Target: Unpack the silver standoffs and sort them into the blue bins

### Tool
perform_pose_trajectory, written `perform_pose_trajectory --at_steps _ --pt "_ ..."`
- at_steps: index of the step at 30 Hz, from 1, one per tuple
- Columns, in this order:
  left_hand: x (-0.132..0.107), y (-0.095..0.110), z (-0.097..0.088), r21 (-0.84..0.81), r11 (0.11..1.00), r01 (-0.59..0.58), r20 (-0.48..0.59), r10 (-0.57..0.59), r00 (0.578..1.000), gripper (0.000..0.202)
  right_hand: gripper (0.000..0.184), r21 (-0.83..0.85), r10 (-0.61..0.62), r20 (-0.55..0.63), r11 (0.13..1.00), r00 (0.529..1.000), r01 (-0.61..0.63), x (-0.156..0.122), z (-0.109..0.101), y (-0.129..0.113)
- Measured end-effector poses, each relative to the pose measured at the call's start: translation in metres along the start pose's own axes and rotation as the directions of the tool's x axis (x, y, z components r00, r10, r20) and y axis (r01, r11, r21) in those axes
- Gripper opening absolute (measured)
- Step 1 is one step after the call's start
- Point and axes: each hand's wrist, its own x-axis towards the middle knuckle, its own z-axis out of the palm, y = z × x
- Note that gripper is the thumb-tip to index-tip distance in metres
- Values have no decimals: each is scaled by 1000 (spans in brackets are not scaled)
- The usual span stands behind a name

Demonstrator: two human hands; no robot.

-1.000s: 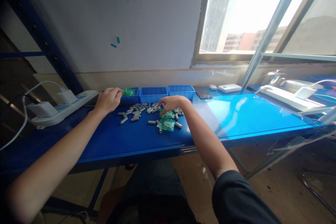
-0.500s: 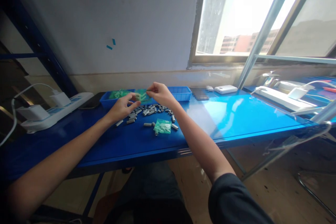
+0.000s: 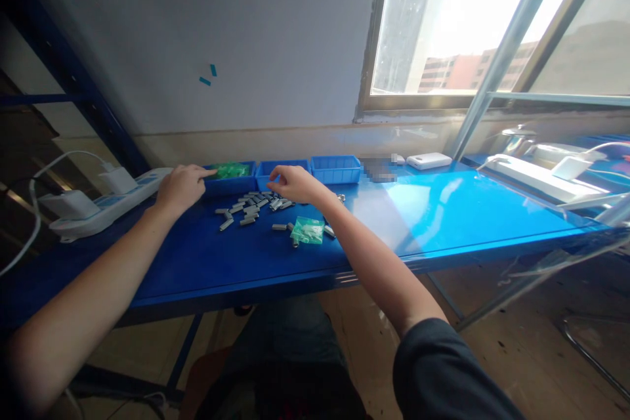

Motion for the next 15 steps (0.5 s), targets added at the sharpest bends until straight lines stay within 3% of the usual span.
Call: perform_pose_trajectory --at_steps 5,7,10,12,15 --pt "1 20 0 -118 986 -120 -54 114 992 44 31 -36 16 162 999 987 -10 -1 -4 2" --pt "1 25 -1 -126 984 -122 -14 122 992 41 36 -66 82 256 996 963 -67 -5 -15 5" --pt "1 26 -2 -67 995 -73 82 79 994 38 56 -119 191 409 981 892 -155 -18 -32 8" --pt "0 26 -3 -37 998 -41 106 44 993 37 67 -120 199 508 980 838 -160 -29 -38 7" --pt "-2 27 -4 -30 999 -25 122 29 992 35 67 -130 184 594 983 783 -132 -42 -33 1"
